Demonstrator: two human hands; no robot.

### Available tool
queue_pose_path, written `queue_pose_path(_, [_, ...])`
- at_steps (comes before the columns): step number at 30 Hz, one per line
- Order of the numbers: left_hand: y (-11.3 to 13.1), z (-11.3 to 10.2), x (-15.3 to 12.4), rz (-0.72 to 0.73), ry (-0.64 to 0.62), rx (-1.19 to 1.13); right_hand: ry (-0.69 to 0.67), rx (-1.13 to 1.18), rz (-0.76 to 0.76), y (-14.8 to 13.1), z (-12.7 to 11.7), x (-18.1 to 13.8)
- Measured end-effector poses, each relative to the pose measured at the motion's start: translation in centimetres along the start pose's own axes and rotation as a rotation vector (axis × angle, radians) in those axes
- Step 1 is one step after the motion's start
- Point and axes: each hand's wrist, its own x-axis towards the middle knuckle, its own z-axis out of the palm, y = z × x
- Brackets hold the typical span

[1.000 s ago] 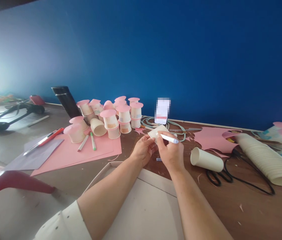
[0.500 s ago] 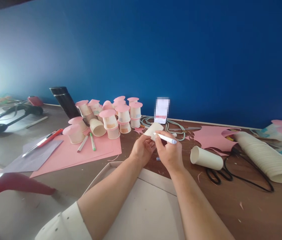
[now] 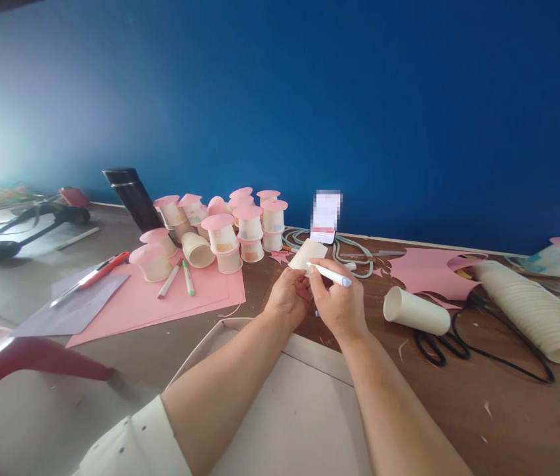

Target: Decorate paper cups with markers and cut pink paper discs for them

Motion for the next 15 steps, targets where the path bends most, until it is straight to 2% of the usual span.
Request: queue_pose_path(15, [0.05,0.14,0.2,0.015,0.032,0.014,0.018,-0.012,-0.033,0.44,0.09,0.03])
